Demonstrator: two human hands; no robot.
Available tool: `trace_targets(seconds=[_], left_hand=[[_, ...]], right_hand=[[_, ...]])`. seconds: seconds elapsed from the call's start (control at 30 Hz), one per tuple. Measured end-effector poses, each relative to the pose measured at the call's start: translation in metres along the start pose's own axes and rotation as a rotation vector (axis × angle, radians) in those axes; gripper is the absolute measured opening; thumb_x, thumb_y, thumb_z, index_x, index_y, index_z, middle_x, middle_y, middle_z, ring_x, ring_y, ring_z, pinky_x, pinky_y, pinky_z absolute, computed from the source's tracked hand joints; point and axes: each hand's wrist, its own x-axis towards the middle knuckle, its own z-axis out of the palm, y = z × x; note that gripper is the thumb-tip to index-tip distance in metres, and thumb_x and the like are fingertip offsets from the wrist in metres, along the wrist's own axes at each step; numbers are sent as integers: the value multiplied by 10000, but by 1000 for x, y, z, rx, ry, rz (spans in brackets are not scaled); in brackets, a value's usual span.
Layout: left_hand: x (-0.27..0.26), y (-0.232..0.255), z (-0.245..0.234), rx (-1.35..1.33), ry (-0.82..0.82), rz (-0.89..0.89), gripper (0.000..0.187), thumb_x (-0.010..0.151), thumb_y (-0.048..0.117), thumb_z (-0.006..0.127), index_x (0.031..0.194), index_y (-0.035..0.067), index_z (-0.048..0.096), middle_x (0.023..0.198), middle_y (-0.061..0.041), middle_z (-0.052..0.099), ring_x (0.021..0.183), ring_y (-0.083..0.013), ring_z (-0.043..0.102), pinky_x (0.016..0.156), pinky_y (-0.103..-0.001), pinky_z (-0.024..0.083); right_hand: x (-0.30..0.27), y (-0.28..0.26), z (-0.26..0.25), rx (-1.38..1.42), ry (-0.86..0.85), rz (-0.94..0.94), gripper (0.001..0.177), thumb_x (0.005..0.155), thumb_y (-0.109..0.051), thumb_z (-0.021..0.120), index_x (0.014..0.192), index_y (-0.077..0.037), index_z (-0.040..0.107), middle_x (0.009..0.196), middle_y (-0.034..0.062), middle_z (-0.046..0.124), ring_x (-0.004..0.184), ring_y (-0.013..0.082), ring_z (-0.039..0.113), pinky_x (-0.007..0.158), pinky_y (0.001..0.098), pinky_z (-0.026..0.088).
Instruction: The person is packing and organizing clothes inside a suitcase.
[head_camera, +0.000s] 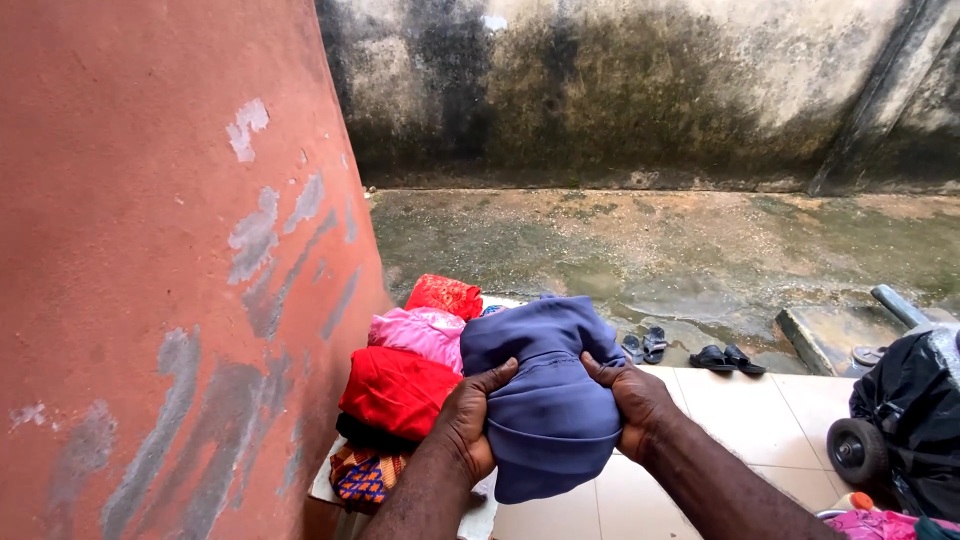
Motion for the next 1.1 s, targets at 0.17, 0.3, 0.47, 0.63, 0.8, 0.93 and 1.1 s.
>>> trace_targets(seconds=[0.17,0.3,0.47,0.63,0.8,0.93,1.1], left_hand=[[30,9,13,48,15,-37,450,855,268,757,1183,-27,669,1091,-221,762,951,-354,752,925,-542,614],[53,20,28,39,-17,-65,457,854,281,729,1186,-26,670,1099,-227,766,949,-358,758,923,-549,611],[110,36,27,13,-73,-45,467,863,278,729,1211,-25,658,1133,-233,756,982,-357,761,947,-543,613],[157,51,21,-31,-45,-66,484,868,298,724,1222,-24,652,1142,-234,749,988,-357,754,953,-546,603],[197,74,7,-66,-58,-82,515,842,319,748,1226,-12,660,1162,-228,751,1000,-362,749,976,-551,586],[209,88,10,-74,-40,-46,517,837,321,755,1230,-1,656,1176,-214,747,1015,-351,751,995,-549,580],[226,104,-1,-118,-94,-56,586,839,364,787,1270,-10,652,1215,-212,740,1089,-356,725,1064,-541,538]], right_hand=[[36,-11,-22,28,38,59,432,944,-225,647,1294,22,593,1096,211,736,933,336,743,845,526,635],[63,-28,-25,-3,36,61,421,944,-255,647,1268,10,610,1072,189,744,919,324,740,853,526,628],[107,-52,-25,-30,70,22,404,948,-232,642,1282,-7,608,1090,197,743,940,323,747,882,526,626],[166,-64,-30,-53,77,68,438,955,-240,658,1293,32,603,1122,198,733,955,319,737,888,527,620],[222,-69,-25,-68,29,50,392,935,-199,666,1286,-33,618,1146,161,739,970,284,742,914,505,620],[243,-81,-14,-88,56,116,419,950,-230,673,1282,19,615,1145,184,728,964,310,731,905,520,609],[273,-87,-4,-53,-34,124,395,955,-222,649,1286,-9,615,1144,171,730,982,306,726,923,533,594]])
